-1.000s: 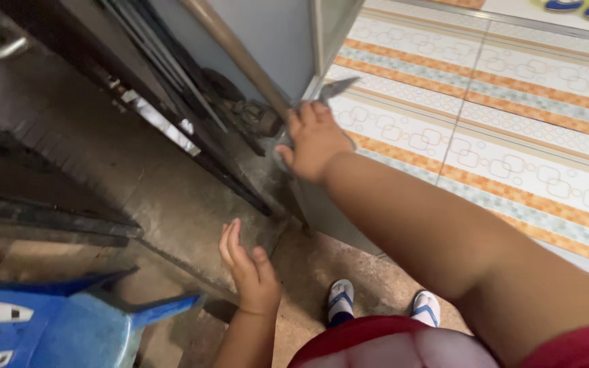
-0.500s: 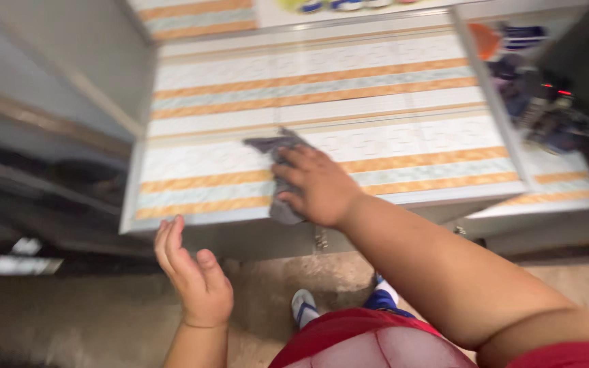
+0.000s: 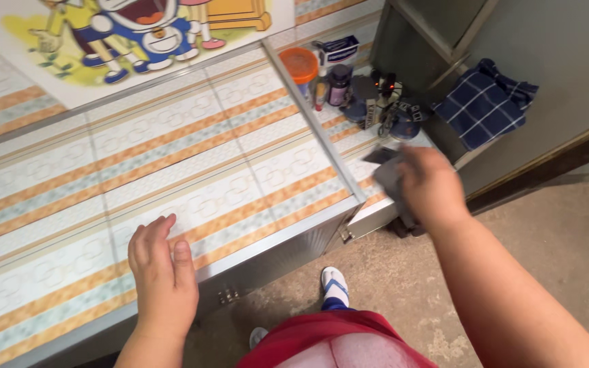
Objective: The person wipes the tiled surface of a low cabinet or shelf using a gray cloth. They move the cloth back and forth across the patterned tiles, covering multiple sections of the surface.
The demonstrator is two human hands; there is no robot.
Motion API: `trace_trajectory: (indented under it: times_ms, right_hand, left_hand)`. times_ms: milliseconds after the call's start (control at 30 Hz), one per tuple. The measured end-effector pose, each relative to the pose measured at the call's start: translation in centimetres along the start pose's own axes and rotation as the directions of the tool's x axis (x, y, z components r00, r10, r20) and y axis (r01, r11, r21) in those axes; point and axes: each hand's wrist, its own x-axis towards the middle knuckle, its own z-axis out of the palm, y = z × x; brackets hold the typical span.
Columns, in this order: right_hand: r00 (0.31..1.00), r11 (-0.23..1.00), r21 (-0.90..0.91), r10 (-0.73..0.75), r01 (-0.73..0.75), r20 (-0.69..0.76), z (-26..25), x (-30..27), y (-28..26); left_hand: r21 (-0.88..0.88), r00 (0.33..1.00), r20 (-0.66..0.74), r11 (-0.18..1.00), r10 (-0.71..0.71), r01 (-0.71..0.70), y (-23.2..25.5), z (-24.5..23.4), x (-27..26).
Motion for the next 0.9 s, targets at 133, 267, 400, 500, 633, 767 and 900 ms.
trace_trajectory:
  times_ms: [133,267,400,500,633,767,900]
  right_hand:
    - [0.876,0.897,0.082,0.442,-0.435,-0.192,1.5,2.6,11.7]
    - [0.863,0.857,-0.111,0.505,-0.503,-0.012,8.0,4.6,18.5]
    - [0.873,0.760,-0.575,0.464,-0.303,0.153,13.2,4.7,15.9]
    - [0.788,0.867,-0.488,0.368,-0.100,0.493,13.9,3.3,11.6]
    - [0.847,0.957,0.274,-0.069,-0.093,0.528,13.2,1.5,10.5]
    - [0.982,0.975,0.196,0.069,-0.104,0.177,15.7,5.9,13.4]
    - [0.991,0.983,-0.129,0.133,-0.132,0.000,19.8,10.0,13.2]
  left_hand:
    - [0.077,0.996,0.064,0.995,-0.066,0.061,0.7,3.3,1.7]
    - [0.238,0.996,0.061,0.970,-0.058,0.042,2.0,5.2,2.3]
    - [0.313,0.999,0.044,0.949,-0.032,0.016,3.3,5.2,2.5]
    - [0.335,0.998,0.034,0.942,-0.043,0.029,3.8,5.1,2.8]
    - [0.355,0.998,0.004,0.933,-0.069,0.063,3.8,5.4,2.8]
    - [0.375,0.997,-0.005,0.924,-0.080,0.076,4.0,5.5,3.0]
    - [0.388,0.996,0.000,0.918,-0.087,0.080,4.0,5.6,3.1]
